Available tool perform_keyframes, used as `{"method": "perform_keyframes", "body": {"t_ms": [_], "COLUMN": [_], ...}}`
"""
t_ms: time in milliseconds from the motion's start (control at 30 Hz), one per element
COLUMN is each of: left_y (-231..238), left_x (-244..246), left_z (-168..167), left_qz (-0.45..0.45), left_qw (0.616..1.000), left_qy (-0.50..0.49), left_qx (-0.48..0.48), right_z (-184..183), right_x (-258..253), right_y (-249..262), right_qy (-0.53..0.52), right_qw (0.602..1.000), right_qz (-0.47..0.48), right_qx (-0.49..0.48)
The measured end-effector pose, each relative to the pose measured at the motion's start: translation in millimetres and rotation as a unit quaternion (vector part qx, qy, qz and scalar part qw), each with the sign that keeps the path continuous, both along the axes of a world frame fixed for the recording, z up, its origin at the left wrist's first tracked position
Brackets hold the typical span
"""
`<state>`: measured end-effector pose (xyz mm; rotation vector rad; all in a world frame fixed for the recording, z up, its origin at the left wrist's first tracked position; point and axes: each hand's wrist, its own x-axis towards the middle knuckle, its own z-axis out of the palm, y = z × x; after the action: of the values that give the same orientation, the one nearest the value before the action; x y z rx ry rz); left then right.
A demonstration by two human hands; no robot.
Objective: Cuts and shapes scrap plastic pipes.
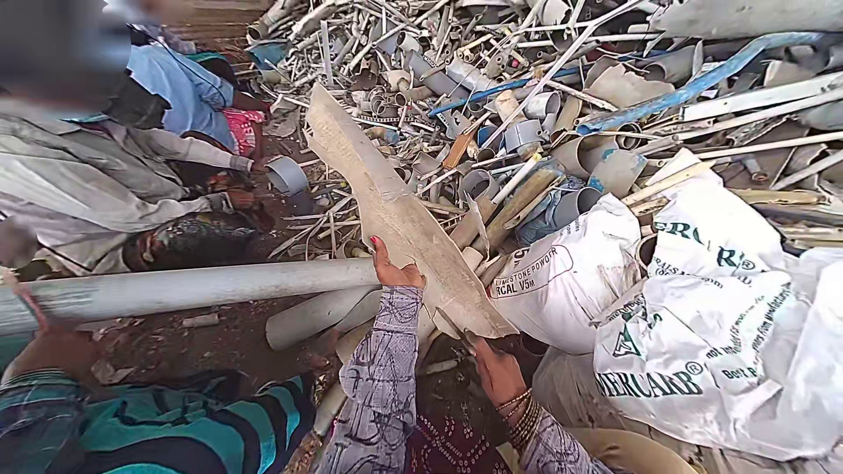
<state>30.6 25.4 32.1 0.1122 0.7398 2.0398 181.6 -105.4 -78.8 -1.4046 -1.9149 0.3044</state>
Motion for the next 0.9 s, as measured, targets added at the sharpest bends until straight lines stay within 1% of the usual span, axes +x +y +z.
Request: {"method": "perform_keyframes", "body": {"t_ms": [67, 100, 200, 233, 267, 300, 333, 367, 400, 433, 467, 500, 533, 600, 667, 700, 733, 800, 833, 867, 900], "left_y": [-1.1, -0.7, 1.8, 2.3, 2.4, 3.8, 6.7, 9.8, 11.5, 12.3, 12.5, 13.2, 13.8, 13.9, 12.3, 11.8, 11.7, 13.0, 13.9, 14.5, 14.6], "left_x": [-2.3, -2.3, -5.7, -7.0, -7.1, -7.0, -7.9, -9.5, -11.1, -12.5, -13.4, -13.7, -13.9, -15.3, -15.8, -16.4, -17.2, -18.2, -19.2, -21.0, -22.9], "left_z": [0.5, 0.1, 1.9, 0.3, -2.2, -5.1, -7.5, -8.5, -8.6, -9.0, -10.6, -12.1, -13.1, -12.5, -9.5, -9.8, -10.6, -11.5, -11.6, -11.6, -11.4], "left_qz": [0.002, 0.008, 0.022, 0.022, 0.022, 0.026, 0.032, 0.039, 0.044, 0.048, 0.05, 0.052, 0.054, 0.055, 0.053, 0.054, 0.054, 0.065, 0.07, 0.07, 0.071], "left_qw": [1.0, 1.0, 0.999, 0.998, 0.996, 0.993, 0.99, 0.988, 0.986, 0.984, 0.984, 0.983, 0.984, 0.985, 0.986, 0.986, 0.985, 0.983, 0.983, 0.982, 0.982], "left_qy": [0.004, 0.007, 0.028, 0.048, 0.074, 0.102, 0.126, 0.144, 0.155, 0.161, 0.165, 0.166, 0.165, 0.158, 0.149, 0.151, 0.156, 0.164, 0.167, 0.171, 0.174], "left_qx": [-0.001, -0.003, -0.028, -0.038, -0.044, -0.047, -0.047, -0.047, -0.049, -0.051, -0.051, -0.05, -0.048, -0.049, -0.054, -0.054, -0.053, -0.045, -0.04, -0.036, -0.035], "right_z": [-2.5, -4.3, -11.6, -12.9, -11.5, -5.8, 3.1, 12.3, 19.8, 23.7, 24.3, 21.4, 16.6, 8.4, 5.2, 6.5, 10.0, 17.6, 17.9, 17.8, 17.6], "right_x": [2.6, 3.1, 2.7, 5.3, 10.0, 16.6, 21.3, 23.4, 23.9, 24.8, 27.1, 30.8, 34.6, 37.6, 37.9, 37.4, 35.8, 29.3, 26.6, 24.9, 23.3], "right_y": [8.2, 9.0, 3.8, 5.5, 8.6, 12.2, 15.5, 16.8, 16.1, 15.6, 15.6, 17.8, 20.7, 24.3, 24.3, 23.3, 21.4, 18.1, 16.6, 14.9, 12.6], "right_qy": [-0.027, -0.024, 0.035, 0.058, 0.093, 0.159, 0.258, 0.371, 0.466, 0.526, 0.562, 0.582, 0.591, 0.6, 0.602, 0.596, 0.582, 0.523, 0.483, 0.428, 0.351], "right_qw": [0.998, 0.998, 0.998, 0.997, 0.993, 0.974, 0.932, 0.87, 0.802, 0.747, 0.707, 0.678, 0.658, 0.632, 0.621, 0.625, 0.639, 0.692, 0.723, 0.762, 0.817], "right_qz": [-0.061, -0.054, 0.039, 0.046, 0.046, 0.057, 0.074, 0.079, 0.075, 0.076, 0.087, 0.109, 0.138, 0.187, 0.204, 0.192, 0.164, 0.078, 0.055, 0.053, 0.059], "right_qx": [-0.003, -0.003, 0.02, -0.004, -0.06, -0.151, -0.242, -0.316, -0.367, -0.4, -0.42, -0.435, -0.445, -0.454, -0.459, -0.466, -0.476, -0.491, -0.491, -0.483, -0.454]}}
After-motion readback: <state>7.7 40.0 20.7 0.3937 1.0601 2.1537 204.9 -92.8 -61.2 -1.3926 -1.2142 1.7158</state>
